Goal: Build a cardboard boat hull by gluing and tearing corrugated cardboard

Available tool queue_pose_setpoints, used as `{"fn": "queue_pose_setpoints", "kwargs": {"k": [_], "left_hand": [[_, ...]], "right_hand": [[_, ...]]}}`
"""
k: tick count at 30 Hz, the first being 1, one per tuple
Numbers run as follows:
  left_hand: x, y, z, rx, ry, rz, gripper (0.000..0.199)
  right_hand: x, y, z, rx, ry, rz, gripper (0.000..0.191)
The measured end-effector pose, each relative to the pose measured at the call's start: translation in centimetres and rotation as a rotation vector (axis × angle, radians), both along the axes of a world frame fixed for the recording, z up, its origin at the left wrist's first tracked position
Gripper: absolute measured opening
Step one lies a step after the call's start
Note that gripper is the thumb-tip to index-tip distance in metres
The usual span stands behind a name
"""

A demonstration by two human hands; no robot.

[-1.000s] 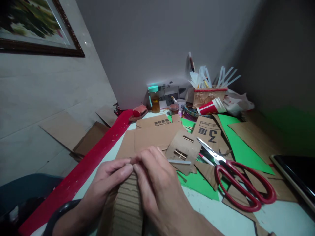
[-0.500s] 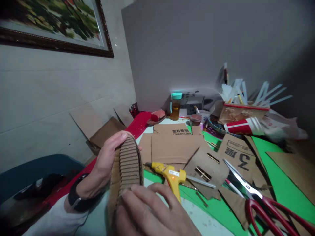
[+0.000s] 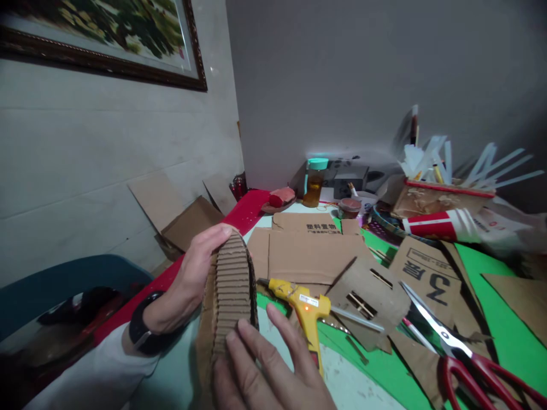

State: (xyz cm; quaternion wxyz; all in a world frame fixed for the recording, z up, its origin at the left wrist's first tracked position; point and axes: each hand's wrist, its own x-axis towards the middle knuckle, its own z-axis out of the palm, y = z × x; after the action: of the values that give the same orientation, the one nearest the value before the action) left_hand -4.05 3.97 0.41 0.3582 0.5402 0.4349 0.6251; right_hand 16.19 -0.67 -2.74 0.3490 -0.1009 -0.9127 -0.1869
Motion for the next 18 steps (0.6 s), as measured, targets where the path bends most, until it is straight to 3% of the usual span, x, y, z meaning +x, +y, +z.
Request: {"fn": "queue_pose_setpoints", "kwargs": {"k": [8, 15, 18], "left_hand": [[0.3, 0.0, 0.1, -0.073, -0.027, -0.039, 0.028], [0.4, -0.2, 0.2, -0.081, -0.038, -0.039, 0.027], [0.4, -0.2, 0.1, -0.086, -0.044, -0.043, 0.027]], "right_hand": [[-1.3, -1.1, -2.5, -0.182, 0.263, -0.046, 0.015], [0.0, -0.6, -2.9, -0.148, 0.141, -0.068, 0.023], [-0.4, -1.1, -3.1, -0.187, 0.235, -0.105, 0.019]]}}
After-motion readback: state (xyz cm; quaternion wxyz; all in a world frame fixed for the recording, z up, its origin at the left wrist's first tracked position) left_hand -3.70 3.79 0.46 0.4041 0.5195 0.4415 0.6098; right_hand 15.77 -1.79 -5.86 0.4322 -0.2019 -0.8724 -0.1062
